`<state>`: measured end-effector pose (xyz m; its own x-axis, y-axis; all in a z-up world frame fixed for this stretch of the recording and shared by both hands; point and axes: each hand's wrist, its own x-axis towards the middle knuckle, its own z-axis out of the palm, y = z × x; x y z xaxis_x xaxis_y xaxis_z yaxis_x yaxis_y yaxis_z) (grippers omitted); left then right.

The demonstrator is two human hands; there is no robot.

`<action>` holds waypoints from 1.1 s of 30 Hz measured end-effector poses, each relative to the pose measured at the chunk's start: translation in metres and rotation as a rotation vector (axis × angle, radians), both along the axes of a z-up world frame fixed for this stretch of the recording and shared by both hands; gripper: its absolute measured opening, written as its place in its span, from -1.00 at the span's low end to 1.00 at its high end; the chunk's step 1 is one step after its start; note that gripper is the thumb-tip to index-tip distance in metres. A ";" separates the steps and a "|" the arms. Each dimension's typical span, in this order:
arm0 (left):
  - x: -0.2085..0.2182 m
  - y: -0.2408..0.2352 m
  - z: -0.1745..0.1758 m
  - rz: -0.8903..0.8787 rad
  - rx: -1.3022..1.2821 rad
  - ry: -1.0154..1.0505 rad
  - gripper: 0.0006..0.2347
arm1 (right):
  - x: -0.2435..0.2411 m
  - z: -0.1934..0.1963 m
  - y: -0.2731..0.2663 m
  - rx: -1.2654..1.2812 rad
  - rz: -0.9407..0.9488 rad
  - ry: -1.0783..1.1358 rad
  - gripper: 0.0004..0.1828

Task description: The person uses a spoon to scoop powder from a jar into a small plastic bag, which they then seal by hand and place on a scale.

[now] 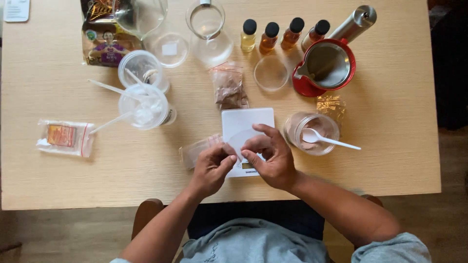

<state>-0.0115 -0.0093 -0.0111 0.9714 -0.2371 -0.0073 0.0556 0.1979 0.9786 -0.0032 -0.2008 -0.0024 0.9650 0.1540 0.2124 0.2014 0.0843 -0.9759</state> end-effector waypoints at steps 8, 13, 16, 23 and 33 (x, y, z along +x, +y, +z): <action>0.001 -0.008 -0.004 0.040 -0.014 -0.011 -0.86 | -0.005 0.005 -0.001 -0.023 0.012 0.000 -0.25; 0.004 -0.017 -0.012 0.105 -0.006 -0.018 -0.81 | -0.010 0.016 -0.006 -0.224 -0.116 -0.180 -0.48; 0.005 -0.020 -0.008 0.109 0.063 -0.101 -0.80 | -0.019 0.015 -0.011 -0.295 -0.185 -0.290 -0.59; 0.010 -0.027 -0.008 -0.027 0.349 -0.344 -0.81 | -0.006 0.009 -0.014 -0.174 -0.032 -0.174 -0.88; 0.017 -0.033 0.026 -0.243 0.530 -0.257 -0.87 | -0.005 0.016 -0.024 -0.288 -0.033 -0.125 -0.85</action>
